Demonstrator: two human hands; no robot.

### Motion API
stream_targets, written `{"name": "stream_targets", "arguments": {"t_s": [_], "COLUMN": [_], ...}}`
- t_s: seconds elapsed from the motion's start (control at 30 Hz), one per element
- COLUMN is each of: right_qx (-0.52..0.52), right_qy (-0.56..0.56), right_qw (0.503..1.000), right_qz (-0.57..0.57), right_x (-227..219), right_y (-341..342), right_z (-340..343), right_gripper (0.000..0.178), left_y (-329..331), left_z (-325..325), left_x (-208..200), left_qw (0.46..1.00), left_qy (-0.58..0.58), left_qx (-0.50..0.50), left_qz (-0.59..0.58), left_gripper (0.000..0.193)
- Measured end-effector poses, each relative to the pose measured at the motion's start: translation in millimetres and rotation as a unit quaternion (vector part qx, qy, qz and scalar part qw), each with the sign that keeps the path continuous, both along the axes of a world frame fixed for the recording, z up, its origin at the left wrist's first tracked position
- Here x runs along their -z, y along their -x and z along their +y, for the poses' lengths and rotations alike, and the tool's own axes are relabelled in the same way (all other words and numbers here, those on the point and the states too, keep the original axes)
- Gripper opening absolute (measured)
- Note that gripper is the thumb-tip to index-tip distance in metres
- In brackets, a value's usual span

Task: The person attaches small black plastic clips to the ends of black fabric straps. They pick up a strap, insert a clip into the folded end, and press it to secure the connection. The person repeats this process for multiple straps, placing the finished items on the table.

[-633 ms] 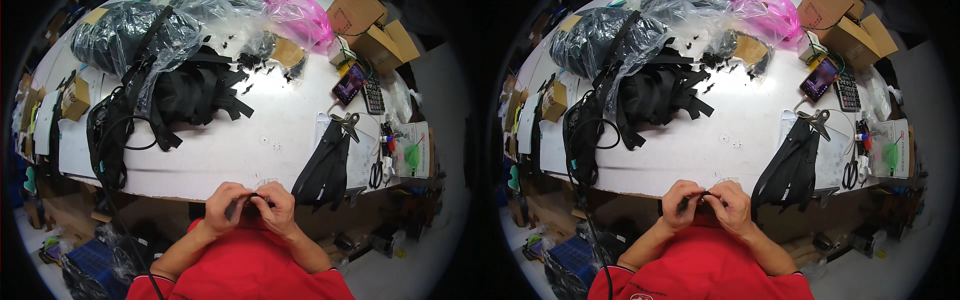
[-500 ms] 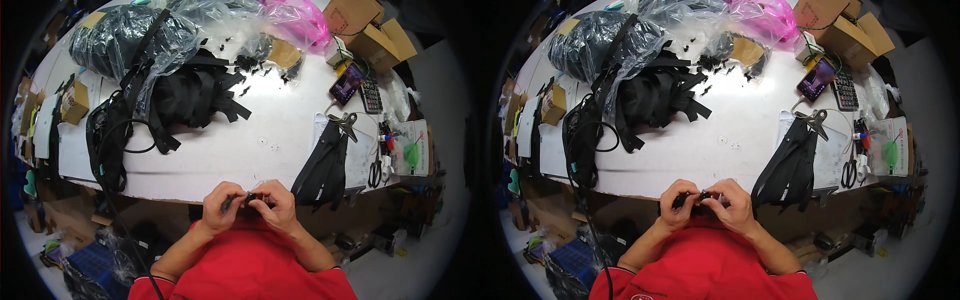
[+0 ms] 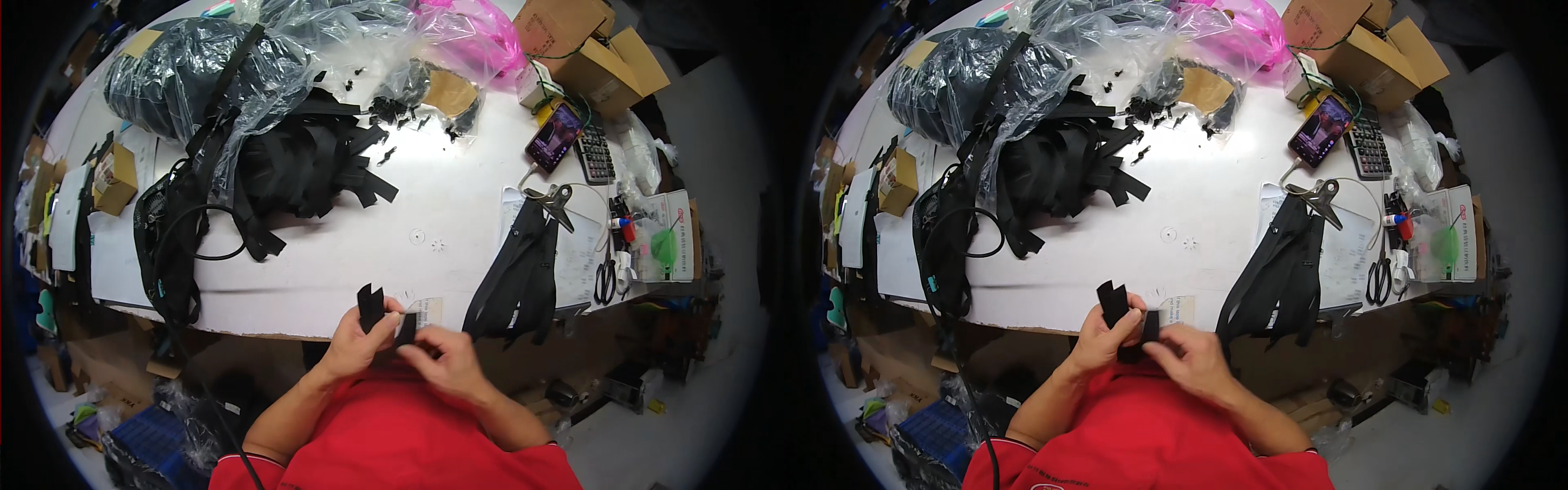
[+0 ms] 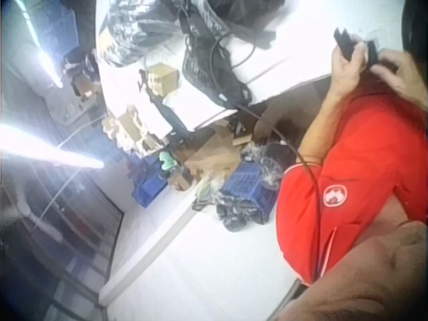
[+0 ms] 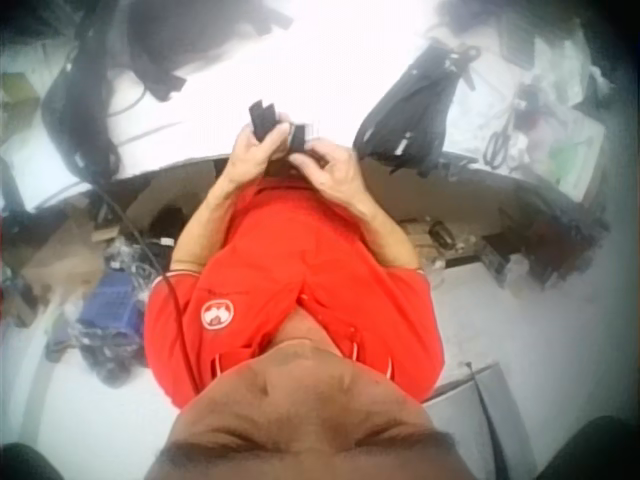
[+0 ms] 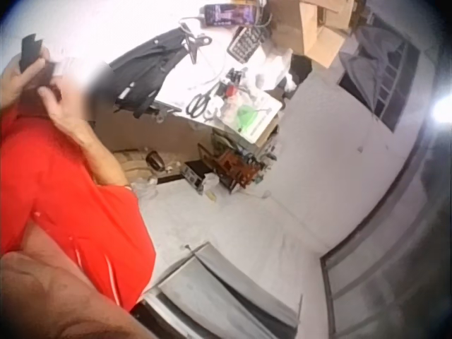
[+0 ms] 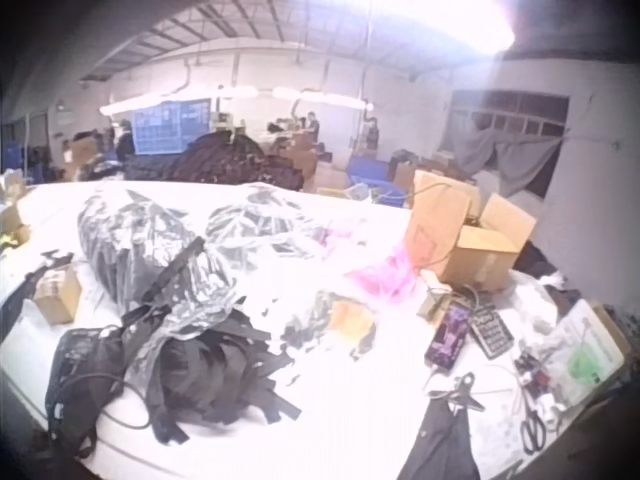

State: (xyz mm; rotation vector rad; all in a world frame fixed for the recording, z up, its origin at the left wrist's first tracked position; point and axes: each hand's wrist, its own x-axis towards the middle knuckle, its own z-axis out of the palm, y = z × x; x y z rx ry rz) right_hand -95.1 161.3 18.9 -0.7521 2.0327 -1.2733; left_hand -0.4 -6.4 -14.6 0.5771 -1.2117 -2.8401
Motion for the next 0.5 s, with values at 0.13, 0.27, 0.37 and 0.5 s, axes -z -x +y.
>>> {"name": "stream_targets", "arguments": {"t_s": [0.13,0.27,0.37,0.5], "right_qx": [0.139,0.100,-0.050,-0.029], "right_qy": [-0.069,-0.080,-0.001,0.139], "right_qw": [0.963,0.921,0.998,0.988], "right_qz": [0.221,0.369,0.041,-0.061], "right_x": [-41.1,-40.2,-29.0,-9.7], "right_y": [86.0,109.5,66.9,43.2], "right_z": [14.6,15.9,-6.2,-23.2], "right_gripper": [0.016,0.043,0.034,0.017], "left_y": [3.0,5.7,6.3,-2.6], "left_z": [-0.6,-3.8,1.8,-0.8], "left_x": [-9.4,-20.6,-19.6,-19.6], "left_qw": [0.996,0.994,0.989,1.000], "left_qy": [-0.084,-0.092,-0.120,-0.009], "left_qx": [-0.007,0.064,0.090,0.015], "left_qz": [0.003,-0.008,0.015,-0.017], "left_gripper": [0.040,0.043,0.039,0.036]}}
